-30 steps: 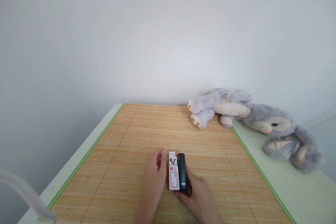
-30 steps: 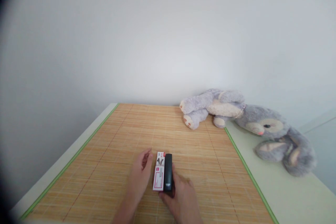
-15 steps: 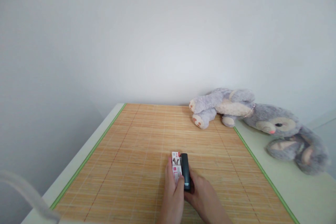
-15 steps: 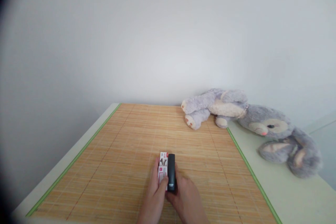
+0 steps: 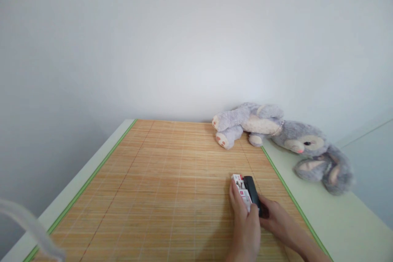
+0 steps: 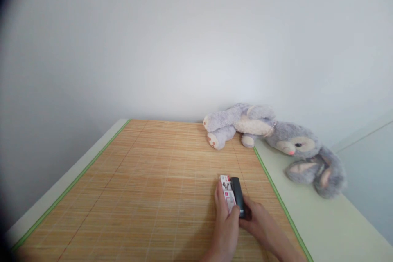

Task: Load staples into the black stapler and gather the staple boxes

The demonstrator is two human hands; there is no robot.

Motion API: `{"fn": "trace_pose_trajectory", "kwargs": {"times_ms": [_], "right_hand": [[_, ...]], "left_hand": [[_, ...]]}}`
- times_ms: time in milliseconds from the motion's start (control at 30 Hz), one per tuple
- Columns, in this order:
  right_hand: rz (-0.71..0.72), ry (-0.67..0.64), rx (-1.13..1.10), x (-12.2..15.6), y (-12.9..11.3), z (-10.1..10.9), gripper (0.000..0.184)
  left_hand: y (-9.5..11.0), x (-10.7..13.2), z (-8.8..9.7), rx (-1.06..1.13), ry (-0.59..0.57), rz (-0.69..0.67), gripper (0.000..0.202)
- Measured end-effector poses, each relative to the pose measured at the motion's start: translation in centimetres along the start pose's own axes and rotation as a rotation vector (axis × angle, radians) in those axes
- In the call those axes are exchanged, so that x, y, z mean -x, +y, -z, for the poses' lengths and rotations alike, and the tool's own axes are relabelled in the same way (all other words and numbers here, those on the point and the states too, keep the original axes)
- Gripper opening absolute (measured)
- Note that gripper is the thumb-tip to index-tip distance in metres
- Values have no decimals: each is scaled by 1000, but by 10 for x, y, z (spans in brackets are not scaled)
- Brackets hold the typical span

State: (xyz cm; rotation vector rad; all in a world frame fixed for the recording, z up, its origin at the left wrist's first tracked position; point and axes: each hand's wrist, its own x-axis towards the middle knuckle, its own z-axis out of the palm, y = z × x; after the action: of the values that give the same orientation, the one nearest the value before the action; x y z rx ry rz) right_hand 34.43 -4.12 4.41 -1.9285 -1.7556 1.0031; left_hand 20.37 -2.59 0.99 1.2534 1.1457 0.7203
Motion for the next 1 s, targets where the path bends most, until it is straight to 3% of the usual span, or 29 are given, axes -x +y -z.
{"fn": "trace_pose_trajectory", "kwargs": {"times_ms": [133,233,333,467,600,767,1000], "right_hand": [[-74,42,-2,7,18,23,45],[-114,80,7,8,21,29,43],[-119,82,12,7,22,29,40],[-130,72,22,6,24,27,44],[-126,70,12,6,25,28,50],[-119,59,-18,5,24,30,49],[-100,75,-16,1,17,31,44]], "left_hand": [[7,-6,-33,-16,-41,-7,98],[5,-9,-38,-39,-58,-26,98],[-2,-10,-20,-84,-69,-86,91],[-9,-13,33,-184,-60,-223,72],[-3,-26,71,-312,-110,-397,76],[4,-37,72,-402,-145,-522,77],[-1,-39,71,-453,-114,-558,75]]}}
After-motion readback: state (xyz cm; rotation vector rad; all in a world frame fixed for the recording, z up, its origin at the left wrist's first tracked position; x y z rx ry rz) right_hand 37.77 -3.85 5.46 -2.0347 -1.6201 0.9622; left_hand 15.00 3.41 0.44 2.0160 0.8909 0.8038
